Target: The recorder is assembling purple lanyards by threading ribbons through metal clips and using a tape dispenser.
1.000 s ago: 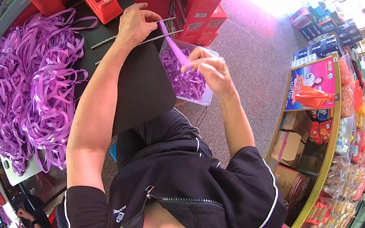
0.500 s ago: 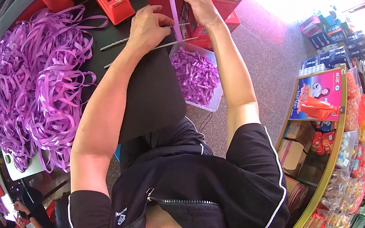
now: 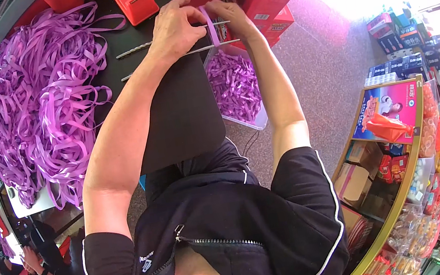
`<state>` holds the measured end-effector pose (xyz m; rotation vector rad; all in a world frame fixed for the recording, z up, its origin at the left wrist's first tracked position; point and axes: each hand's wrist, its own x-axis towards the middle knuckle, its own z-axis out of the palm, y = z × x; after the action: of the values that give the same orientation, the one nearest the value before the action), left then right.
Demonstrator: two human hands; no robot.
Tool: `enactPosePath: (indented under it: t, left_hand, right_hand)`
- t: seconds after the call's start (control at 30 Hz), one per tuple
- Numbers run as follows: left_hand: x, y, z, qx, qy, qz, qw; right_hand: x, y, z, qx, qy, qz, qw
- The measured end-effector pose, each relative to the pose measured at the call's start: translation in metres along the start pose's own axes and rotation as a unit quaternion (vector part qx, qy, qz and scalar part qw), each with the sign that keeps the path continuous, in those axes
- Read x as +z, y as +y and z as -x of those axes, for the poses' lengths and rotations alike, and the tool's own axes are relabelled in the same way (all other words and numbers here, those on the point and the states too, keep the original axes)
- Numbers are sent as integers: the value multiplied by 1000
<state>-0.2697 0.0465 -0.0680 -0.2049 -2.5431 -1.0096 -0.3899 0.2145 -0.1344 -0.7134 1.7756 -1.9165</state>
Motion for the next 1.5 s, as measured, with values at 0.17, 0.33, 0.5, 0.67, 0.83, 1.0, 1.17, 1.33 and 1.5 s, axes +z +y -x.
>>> enactPosePath:
  t: [0.17, 0.33, 0.5, 0.67, 0.83, 1.0, 1.17, 1.33, 1.5]
  left_hand:
    - [2, -1, 0, 23, 17, -7, 1000]
    - [4, -2, 0, 30, 2, -32, 999]
    - [1, -3, 3, 19, -4, -37, 999]
    - [0, -1, 1, 20, -19, -23, 999]
    - [-3, -1, -1, 42, -13, -55, 998]
    - [-24, 14, 0, -58, -79, 130, 987]
    - [-36, 59, 29, -276, -140, 295, 904]
    - [-39, 99, 52, -369, -89, 575, 725]
    - [-9, 87, 41, -355, -34, 605, 712]
  right_hand:
    - [12, 15, 33, 62, 7, 116, 991]
    - [35, 4, 102, 78, 12, 117, 990]
    - [66, -38, 139, 67, 70, 61, 993]
    - [69, -70, 141, 101, 96, 20, 990]
    - [66, -79, 128, 148, 81, -13, 986]
    - [74, -93, 129, 192, 84, -75, 975]
    - [66, -89, 128, 212, 84, -51, 972]
    - [66, -89, 124, 244, 70, -94, 963]
    - [61, -83, 122, 258, 62, -121, 956]
